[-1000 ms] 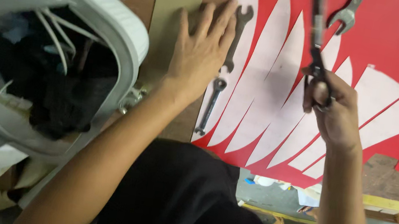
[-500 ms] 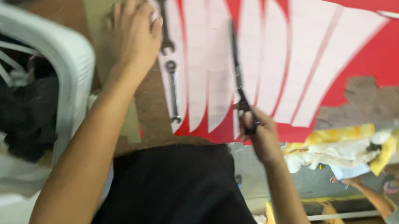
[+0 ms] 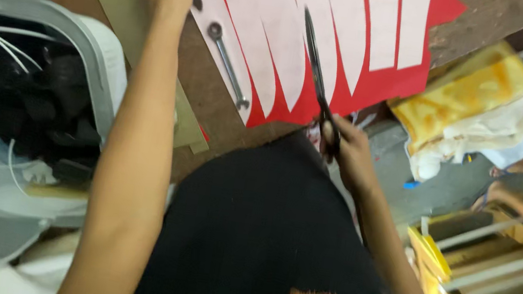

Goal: The person cuts curved petal-like shapes out of a large sheet of red paper with scissors at a workbench, using wrenches as weights to hold the paper flat, and arranges the cut white-backed pieces aside as they accumulate.

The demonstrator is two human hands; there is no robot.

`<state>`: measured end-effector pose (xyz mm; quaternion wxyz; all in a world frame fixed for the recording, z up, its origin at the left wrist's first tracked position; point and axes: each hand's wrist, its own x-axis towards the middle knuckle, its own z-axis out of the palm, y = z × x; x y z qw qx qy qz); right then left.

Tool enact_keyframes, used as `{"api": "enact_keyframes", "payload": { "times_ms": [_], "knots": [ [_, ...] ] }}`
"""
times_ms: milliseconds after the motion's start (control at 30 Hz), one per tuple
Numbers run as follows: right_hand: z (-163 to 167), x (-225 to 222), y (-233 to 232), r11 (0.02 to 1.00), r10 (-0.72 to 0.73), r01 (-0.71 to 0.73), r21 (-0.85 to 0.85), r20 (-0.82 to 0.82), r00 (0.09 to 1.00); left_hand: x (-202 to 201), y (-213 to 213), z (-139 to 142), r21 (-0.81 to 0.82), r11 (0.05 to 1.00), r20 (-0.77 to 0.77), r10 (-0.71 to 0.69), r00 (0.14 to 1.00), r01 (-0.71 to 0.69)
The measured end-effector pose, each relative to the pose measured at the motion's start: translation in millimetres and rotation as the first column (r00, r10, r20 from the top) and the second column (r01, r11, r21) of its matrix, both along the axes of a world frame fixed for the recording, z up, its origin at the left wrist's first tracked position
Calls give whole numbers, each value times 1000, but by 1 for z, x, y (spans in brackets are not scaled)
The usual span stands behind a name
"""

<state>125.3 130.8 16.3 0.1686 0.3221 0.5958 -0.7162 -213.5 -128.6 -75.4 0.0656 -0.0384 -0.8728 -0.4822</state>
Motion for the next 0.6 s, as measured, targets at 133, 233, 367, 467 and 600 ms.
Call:
{"api": "enact_keyframes", "payload": {
  "times_ms": [133, 233, 367, 467, 600],
  "knots": [
    [2, 27, -13, 993, -120, 119, 19, 86, 989, 1, 17, 26, 26, 999, 107, -30, 994, 28],
    [5, 41, -23, 991, -123, 124, -43, 43, 992, 26, 39, 35, 278, 960, 492, -110, 864, -36],
    [7, 47, -31, 988, -153, 154, -14, 82, 985, 41, 51, 38, -150, 988, 81, -24, 996, 36],
    [10, 49, -32, 988, -151, 149, 32, 104, 983, 52, 43, 36, -174, 979, 309, -51, 950, 108],
    [10, 49, -28, 984, -175, 176, -14, 64, 983, 94, 18, 31, -304, 949, 158, -32, 987, 80]
  ]
}}
